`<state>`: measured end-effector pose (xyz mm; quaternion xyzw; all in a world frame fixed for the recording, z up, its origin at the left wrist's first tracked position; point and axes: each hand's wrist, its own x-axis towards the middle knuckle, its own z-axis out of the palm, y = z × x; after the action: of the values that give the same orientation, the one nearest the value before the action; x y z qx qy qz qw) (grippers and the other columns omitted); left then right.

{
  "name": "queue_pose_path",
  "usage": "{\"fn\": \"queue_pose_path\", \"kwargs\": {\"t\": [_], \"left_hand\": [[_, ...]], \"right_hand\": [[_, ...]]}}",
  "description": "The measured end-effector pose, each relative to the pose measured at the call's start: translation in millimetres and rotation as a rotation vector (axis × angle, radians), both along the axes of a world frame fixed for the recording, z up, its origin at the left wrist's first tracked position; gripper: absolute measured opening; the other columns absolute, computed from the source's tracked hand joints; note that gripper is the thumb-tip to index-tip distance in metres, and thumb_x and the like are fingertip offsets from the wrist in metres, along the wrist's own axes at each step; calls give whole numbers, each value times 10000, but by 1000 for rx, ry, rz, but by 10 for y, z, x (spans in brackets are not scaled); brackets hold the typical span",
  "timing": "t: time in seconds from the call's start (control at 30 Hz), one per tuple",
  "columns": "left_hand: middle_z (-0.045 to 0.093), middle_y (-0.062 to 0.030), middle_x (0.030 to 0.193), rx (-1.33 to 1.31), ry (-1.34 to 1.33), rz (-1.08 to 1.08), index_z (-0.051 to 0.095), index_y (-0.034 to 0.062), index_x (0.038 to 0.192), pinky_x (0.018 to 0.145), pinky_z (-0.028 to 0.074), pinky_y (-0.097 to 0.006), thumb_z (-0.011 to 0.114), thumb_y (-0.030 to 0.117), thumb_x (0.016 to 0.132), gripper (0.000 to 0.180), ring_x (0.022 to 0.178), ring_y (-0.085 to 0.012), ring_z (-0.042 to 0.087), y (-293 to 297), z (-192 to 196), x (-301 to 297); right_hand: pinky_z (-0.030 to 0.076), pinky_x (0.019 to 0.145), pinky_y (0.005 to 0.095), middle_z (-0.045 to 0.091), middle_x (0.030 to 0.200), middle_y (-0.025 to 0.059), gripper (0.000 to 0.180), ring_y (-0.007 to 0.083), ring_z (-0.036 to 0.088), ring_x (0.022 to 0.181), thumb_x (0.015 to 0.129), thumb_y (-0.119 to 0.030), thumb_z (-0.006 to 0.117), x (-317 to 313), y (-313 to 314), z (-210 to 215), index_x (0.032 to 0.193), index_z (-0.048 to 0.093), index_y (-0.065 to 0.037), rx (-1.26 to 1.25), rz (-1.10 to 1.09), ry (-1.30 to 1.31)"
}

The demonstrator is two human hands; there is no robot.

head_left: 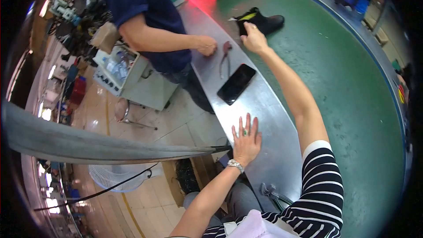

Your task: Trim and finish the sole and heel area of a black boot using industrial tools.

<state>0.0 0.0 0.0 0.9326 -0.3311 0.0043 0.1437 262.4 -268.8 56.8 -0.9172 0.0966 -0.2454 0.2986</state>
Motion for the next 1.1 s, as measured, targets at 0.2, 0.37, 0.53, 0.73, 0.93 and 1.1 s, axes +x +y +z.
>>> {"fn": "queue_pose_path", "kwargs": {"t": [0.2, 0.37, 0.53, 0.73, 0.93, 1.1], "left_hand": [[207, -118, 1570, -64, -40, -24, 332, 145, 1473, 1113, 164, -598, 466, 330, 939, 581, 1448, -353, 159, -134, -22, 55], [196, -98, 1576, -83, -40, -13, 327, 168, 1473, 1116, 181, -578, 476, 328, 935, 580, 1450, -337, 154, -37, -27, 105], [225, -99, 1565, -147, -52, -2, 370, 159, 1450, 1132, 150, -570, 429, 356, 948, 542, 1448, -325, 168, -20, -93, 93], [227, -102, 1565, -178, -32, 6, 366, 165, 1448, 1130, 143, -572, 467, 363, 925, 568, 1447, -333, 167, 24, -139, 132], [116, -137, 1591, -44, 371, -182, 235, 150, 1514, 1168, 74, -504, 678, 524, 754, 956, 1472, -304, 72, 188, 86, 218], [119, -195, 1573, -584, 1121, -908, 8, 58, 1525, 1174, 132, -365, 876, 375, 636, 1283, 1457, -236, 124, 435, 1055, -589]], "right_hand": [[424, 1026, 438, 331, 1470, 208, 680, 386, 440, 1287, 822, -148, 584, 552, -221, -138, 1433, 306, -39, -58, -76, 21], [499, 757, 495, 585, 1015, 188, 267, 413, 608, 924, 860, -246, 600, 365, -142, -140, 1089, 552, -117, -94, -202, -131], [450, 845, 412, 617, 981, 172, 218, 356, 575, 956, 849, -198, 640, -227, -583, 27, 981, 635, -25, -10, -217, -398], [353, 611, 278, 437, 701, 5, 294, 98, 396, 686, 939, -278, 600, -1585, -765, 735, 862, 530, -3, 263, -162, -199], [257, 551, 240, 360, 691, -77, 301, 46, 318, 640, 944, -262, 581, -3223, 163, 1958, 743, 450, -81, 240, 13, -22], [237, 520, 199, 423, 679, -114, 203, -3, 361, 595, 927, -237, 600, -4403, 1069, 2696, 770, 536, -126, 628, 70, 120]]}}
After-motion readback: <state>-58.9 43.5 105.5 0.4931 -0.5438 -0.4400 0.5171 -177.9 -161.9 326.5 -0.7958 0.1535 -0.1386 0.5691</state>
